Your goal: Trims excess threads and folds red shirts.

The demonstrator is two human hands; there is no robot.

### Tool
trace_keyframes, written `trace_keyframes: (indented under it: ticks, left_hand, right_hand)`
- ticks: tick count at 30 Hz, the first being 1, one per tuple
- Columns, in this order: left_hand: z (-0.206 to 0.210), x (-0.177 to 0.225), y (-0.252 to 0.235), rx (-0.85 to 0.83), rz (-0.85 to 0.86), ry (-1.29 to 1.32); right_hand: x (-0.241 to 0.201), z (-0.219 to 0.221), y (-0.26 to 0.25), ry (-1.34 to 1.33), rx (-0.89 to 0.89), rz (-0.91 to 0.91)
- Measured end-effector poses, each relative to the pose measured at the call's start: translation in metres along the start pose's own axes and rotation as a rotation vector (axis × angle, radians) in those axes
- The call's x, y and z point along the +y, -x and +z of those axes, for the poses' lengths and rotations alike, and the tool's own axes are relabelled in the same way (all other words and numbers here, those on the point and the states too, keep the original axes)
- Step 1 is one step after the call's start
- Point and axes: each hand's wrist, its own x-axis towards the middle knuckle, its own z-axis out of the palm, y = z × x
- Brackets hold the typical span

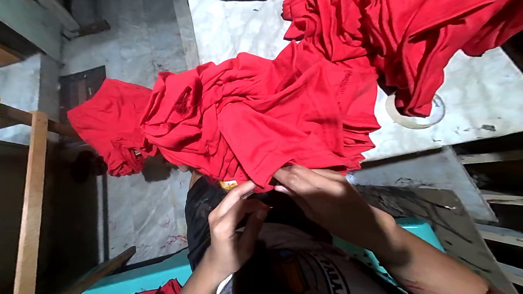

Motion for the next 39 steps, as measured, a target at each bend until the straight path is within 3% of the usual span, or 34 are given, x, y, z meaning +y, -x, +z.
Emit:
trace_keyframes:
  ticks: [4, 6, 8, 13, 16, 20, 22, 24, 26, 30, 33, 36, 39]
  left_hand:
    - [-0.008, 0.006, -0.003, 0.006, 0.034, 0.053]
    - [-0.010, 0.008, -0.006, 0.028, 0.066, 0.074]
    - [-0.010, 0.008, -0.010, 0.056, 0.088, 0.044]
    - [-0.007, 0.002, -0.015, 0.110, 0.048, -0.015]
    - [0.003, -0.004, -0.018, 0.145, 0.010, -0.076]
    - [0.026, -0.012, -0.032, 0.123, 0.097, -0.349]
    - [0.033, -0.023, -0.043, 0.176, 0.146, -0.545]
    - [0.028, -0.037, -0.051, 0.234, 0.156, -0.566]
    - [0.028, -0.037, -0.053, 0.295, 0.079, -0.295]
    - [0.031, -0.008, -0.054, 0.253, -0.479, 0.861]
    - [0.031, -0.007, -0.055, 0.249, -0.540, 1.166]
    - [0.033, -0.005, -0.049, 0.184, -0.368, 0.930]
    - [0.038, -0.008, -0.046, 0.183, -0.120, 0.372]
  right_hand:
    - [-0.004, -0.022, 0.000, -0.398, -0.286, 0.031]
    - [0.002, -0.026, -0.005, -0.359, -0.162, 0.074]
    - [0.014, -0.028, -0.012, -0.154, 0.000, 0.124]
    - [0.030, -0.017, -0.008, 0.095, -0.092, 0.109]
    - [0.031, -0.019, -0.006, 0.130, 0.001, 0.048]
    - [0.027, -0.027, -0.010, 0.060, 0.039, 0.003]
    - [0.024, -0.033, -0.012, 0.035, 0.036, -0.017]
    - [0.025, -0.044, -0.014, -0.021, 0.065, -0.024]
    - [0.028, -0.047, -0.019, -0.022, 0.111, 0.013]
    - [0.044, -0.011, -0.030, 0.079, 0.139, 0.202]
    - [0.043, 0.002, -0.031, 0.122, 0.166, 0.268]
    - [0.029, -0.002, -0.018, 0.027, 0.206, 0.274]
    - [0.008, -0.008, -0.004, -0.068, 0.155, 0.281]
